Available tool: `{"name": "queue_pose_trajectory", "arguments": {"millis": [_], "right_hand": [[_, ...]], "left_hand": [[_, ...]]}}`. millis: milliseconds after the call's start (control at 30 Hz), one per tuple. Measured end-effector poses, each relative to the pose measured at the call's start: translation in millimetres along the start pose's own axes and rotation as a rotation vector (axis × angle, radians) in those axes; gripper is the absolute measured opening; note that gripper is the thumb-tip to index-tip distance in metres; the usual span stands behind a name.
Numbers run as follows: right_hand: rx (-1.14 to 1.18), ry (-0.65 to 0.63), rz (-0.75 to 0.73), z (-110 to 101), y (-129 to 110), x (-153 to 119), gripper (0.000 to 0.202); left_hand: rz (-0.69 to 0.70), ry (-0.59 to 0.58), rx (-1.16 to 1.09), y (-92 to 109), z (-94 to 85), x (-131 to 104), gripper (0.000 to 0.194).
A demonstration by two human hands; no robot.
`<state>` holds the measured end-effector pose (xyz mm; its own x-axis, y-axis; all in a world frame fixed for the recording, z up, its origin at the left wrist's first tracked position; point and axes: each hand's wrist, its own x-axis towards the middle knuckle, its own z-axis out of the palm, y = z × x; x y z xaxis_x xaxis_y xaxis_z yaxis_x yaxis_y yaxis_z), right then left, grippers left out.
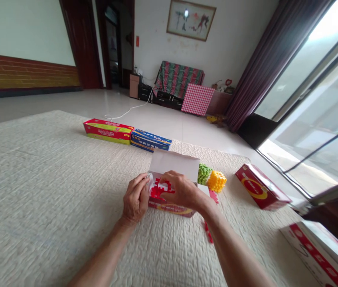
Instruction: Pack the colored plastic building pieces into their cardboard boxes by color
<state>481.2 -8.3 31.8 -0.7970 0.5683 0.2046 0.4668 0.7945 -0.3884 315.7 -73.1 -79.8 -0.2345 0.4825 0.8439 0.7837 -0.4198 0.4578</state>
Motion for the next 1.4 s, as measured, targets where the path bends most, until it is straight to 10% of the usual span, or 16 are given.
{"name": "queue_pose_trajectory", "arguments": {"millis": [367, 600, 933, 1400], "right_hand": [[0.056, 0.232, 0.004, -10.8, 11.0, -25.4, 0.02], [-0.071, 0.479, 0.26, -45.5, 65.2, -83.7, 0.015], [-0.158, 0.162, 0.218, -22.3, 120.0, -120.0, 0.039], [-0.177, 0.248, 0.37, -32.2, 113.5, -121.2, 0.03]], "left_hand": [[0.005, -0.006, -0.009, 1.5, -0.3, 1.5, 0.029], [0.025, -0.002, -0.011, 0.3, 0.6, 1.6, 0.03], [0.026, -0.013, -0.026, -2.7, -0.7, 0.4, 0.028], [0.047, -0.006, -0.041, -0.9, -1.1, 2.1, 0.028]]}}
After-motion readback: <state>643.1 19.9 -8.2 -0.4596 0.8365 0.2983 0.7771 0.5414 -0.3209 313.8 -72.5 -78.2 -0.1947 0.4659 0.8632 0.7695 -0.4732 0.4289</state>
